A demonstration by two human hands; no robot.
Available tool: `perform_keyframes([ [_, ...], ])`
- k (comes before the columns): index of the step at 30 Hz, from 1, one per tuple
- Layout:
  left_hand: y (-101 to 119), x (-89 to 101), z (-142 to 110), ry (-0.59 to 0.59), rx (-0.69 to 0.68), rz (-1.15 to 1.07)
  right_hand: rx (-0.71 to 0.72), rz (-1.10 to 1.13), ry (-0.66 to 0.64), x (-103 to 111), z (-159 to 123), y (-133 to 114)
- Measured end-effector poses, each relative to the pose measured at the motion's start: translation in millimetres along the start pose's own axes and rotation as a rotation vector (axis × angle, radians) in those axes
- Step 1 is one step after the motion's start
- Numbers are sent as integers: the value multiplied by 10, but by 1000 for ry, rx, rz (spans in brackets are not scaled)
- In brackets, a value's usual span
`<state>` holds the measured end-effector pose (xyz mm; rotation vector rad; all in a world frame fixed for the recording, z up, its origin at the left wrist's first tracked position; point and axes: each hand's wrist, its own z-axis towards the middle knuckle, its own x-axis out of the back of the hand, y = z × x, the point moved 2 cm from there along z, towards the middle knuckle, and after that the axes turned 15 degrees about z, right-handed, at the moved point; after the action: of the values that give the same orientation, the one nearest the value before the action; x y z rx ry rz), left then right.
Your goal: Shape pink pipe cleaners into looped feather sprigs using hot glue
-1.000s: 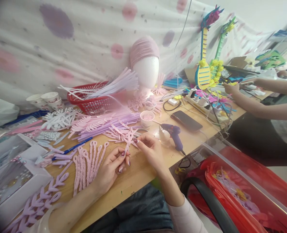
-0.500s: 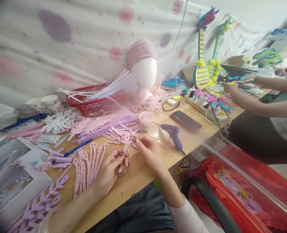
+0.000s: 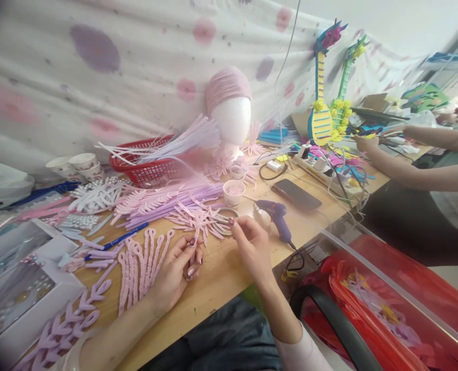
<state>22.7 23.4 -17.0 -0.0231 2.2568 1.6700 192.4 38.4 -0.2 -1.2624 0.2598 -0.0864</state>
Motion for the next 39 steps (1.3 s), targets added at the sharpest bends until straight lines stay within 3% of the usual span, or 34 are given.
perform_keyframes([
  [5,-9,11,8,26,22,-42,219,-341,279,529,-164,-16],
  [9,-22,17,22,31,37,-64,262,-695,405,931,-116,65],
  [12,-25,17,21,17,44,-83,255,-915,402,1085,63,113],
  [14,-28,19,14,12,48,-93,198,-965,291,1108,224,118],
  [19,-37,15,-8,0,57,-111,203,-817,-60,1011,529,49],
  [21,-35,6,-11,-6,56,-121,226,-758,-125,966,561,42],
  [23,-33,-2,-10,-5,56,-137,233,-717,-78,936,528,44],
  [26,-40,-10,-1,-10,65,-157,146,-629,100,891,361,24],
  [28,-52,-11,6,-20,75,-159,85,-500,120,807,210,-26],
  [34,-59,-11,2,-41,69,-153,144,-303,-328,329,-76,-239],
  [39,-34,-20,-14,-62,67,-125,243,-345,-439,134,-105,-246],
])
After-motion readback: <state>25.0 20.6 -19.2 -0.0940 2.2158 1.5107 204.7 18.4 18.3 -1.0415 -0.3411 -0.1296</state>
